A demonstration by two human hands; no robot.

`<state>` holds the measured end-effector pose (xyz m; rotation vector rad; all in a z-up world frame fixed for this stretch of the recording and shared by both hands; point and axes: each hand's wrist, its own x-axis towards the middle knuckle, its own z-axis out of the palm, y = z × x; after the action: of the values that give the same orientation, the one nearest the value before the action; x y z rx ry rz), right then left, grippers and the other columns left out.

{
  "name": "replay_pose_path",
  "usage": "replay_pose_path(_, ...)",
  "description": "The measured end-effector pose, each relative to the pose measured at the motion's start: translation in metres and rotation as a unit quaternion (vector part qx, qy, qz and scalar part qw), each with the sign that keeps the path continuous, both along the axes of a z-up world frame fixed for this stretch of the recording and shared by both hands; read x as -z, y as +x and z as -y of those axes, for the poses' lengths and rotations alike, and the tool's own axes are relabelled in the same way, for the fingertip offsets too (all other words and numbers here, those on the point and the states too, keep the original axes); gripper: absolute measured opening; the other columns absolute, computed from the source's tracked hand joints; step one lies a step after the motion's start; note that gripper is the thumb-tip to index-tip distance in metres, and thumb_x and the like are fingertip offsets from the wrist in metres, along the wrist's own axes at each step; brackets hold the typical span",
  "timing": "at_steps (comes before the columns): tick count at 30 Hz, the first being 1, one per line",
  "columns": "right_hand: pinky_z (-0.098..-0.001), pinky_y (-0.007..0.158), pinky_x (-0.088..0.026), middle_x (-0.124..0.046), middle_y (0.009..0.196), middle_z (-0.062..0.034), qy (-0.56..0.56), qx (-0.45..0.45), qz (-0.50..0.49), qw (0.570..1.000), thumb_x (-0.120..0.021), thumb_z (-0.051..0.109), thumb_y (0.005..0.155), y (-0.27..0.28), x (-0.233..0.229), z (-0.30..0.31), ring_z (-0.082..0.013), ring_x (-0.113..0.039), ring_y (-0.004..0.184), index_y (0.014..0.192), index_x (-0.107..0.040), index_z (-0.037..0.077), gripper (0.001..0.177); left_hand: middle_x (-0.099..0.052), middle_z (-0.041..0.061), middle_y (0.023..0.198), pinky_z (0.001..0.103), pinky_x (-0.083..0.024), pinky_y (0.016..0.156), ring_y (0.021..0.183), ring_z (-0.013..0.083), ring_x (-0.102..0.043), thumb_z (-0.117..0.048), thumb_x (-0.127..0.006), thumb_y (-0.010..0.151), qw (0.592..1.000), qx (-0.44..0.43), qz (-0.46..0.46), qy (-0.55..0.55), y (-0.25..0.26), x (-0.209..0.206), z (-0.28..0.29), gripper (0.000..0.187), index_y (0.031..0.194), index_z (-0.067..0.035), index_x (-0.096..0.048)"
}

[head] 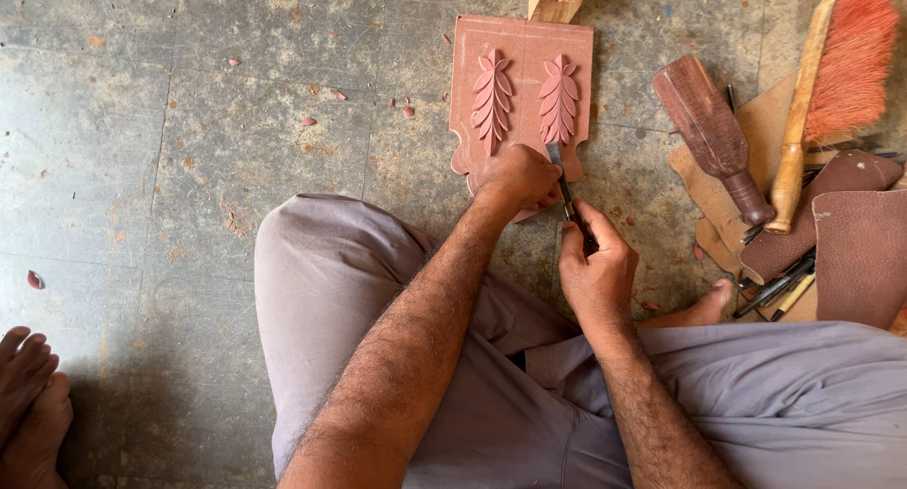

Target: The person carves decorative leaf patterns into a wooden plaque. They use a small chisel and a mallet to refine the edges and details of the carved leaves while holding the piece on their lap.

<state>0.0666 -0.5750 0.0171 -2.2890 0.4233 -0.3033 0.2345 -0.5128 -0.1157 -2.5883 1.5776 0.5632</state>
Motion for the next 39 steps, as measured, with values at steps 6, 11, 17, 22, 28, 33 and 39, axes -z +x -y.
replay_pose_path(6, -0.0336, 0.076, -0.058, -0.079, 0.103, -0.0166, 0.035, 0.024, -0.049, 0.998, -0.065, 0.008, 0.096, 0.003, 0.000, 0.001, -0.0201, -0.077, 0.088, 0.128, -0.071, 0.001, 0.033, -0.070, 0.000, 0.074, 0.032, -0.054, 0.056, 0.068, 0.0163, -0.064, -0.030, -0.056, 0.107, 0.625, -0.490, -0.570, -0.211, -0.001, 0.040, 0.011, 0.036, 0.090, -0.003, -0.071)
replay_pose_path(11, -0.0321, 0.066, -0.056, -0.078, 0.089, -0.0148, 0.011, 0.031, -0.044, 0.999, -0.066, 0.006, 0.094, 0.008, -0.002, 0.001, -0.0162, -0.073, 0.073, 0.123, -0.073, 0.000, 0.030, -0.070, -0.003, 0.080, 0.031, -0.057, 0.059, 0.068, 0.0143, -0.066, -0.032, -0.043, 0.110, 0.904, -0.256, -0.333, -0.077, 0.007, 0.061, 0.017, 0.038, 0.097, -0.010, -0.071)
replay_pose_path(17, -0.0313, 0.063, -0.054, -0.077, 0.084, -0.0141, 0.008, 0.036, -0.052, 0.998, -0.066, 0.006, 0.095, 0.011, -0.007, 0.002, -0.0152, -0.071, 0.069, 0.122, -0.074, 0.000, 0.030, -0.070, 0.000, 0.075, 0.034, -0.056, 0.055, 0.063, 0.0164, -0.065, -0.033, -0.050, 0.104, 0.867, -0.322, -0.356, -0.136, 0.004, 0.044, 0.012, 0.035, 0.092, -0.007, -0.070)
replay_pose_path(22, -0.0299, 0.071, -0.057, -0.078, 0.096, -0.0158, 0.010, 0.012, -0.006, 1.000, -0.066, 0.005, 0.095, 0.011, -0.003, 0.004, -0.0137, -0.074, 0.081, 0.122, -0.073, -0.002, 0.029, -0.073, 0.006, 0.074, 0.034, -0.055, 0.054, 0.060, 0.0176, -0.065, -0.033, -0.055, 0.106, 0.735, -0.433, -0.470, -0.227, -0.009, -0.008, 0.000, 0.039, 0.089, -0.003, -0.073)
replay_pose_path(28, -0.0298, 0.070, -0.057, -0.079, 0.092, -0.0151, 0.037, 0.033, -0.009, 0.999, -0.066, 0.004, 0.096, 0.012, 0.007, 0.004, -0.0134, -0.073, 0.078, 0.122, -0.073, -0.002, 0.028, -0.075, 0.008, 0.074, 0.032, -0.059, 0.056, 0.060, 0.0147, -0.068, -0.023, -0.069, 0.099, 0.619, -0.557, -0.479, -0.279, -0.023, -0.058, -0.013, 0.024, 0.094, -0.002, -0.079)
replay_pose_path(33, -0.0300, 0.060, -0.053, -0.078, 0.084, -0.0135, 0.033, 0.052, -0.042, 0.997, -0.065, 0.003, 0.095, 0.014, 0.008, 0.007, -0.0132, -0.068, 0.067, 0.124, -0.074, 0.000, 0.030, -0.076, 0.006, 0.071, 0.030, -0.061, 0.056, 0.061, 0.0125, -0.071, -0.027, -0.070, 0.097, 0.591, -0.577, -0.484, -0.290, -0.026, -0.055, -0.010, 0.024, 0.093, -0.005, -0.079)
replay_pose_path(39, -0.0324, 0.067, -0.055, -0.077, 0.090, -0.0172, -0.007, 0.024, -0.019, 1.000, -0.069, 0.004, 0.095, 0.016, 0.010, 0.021, -0.0180, -0.072, 0.074, 0.123, -0.075, 0.000, 0.029, -0.073, 0.007, 0.069, 0.031, -0.057, 0.052, 0.056, 0.0141, -0.068, -0.029, -0.071, 0.096, 0.619, -0.581, -0.436, -0.299, -0.025, -0.052, -0.010, 0.022, 0.097, -0.007, -0.077)
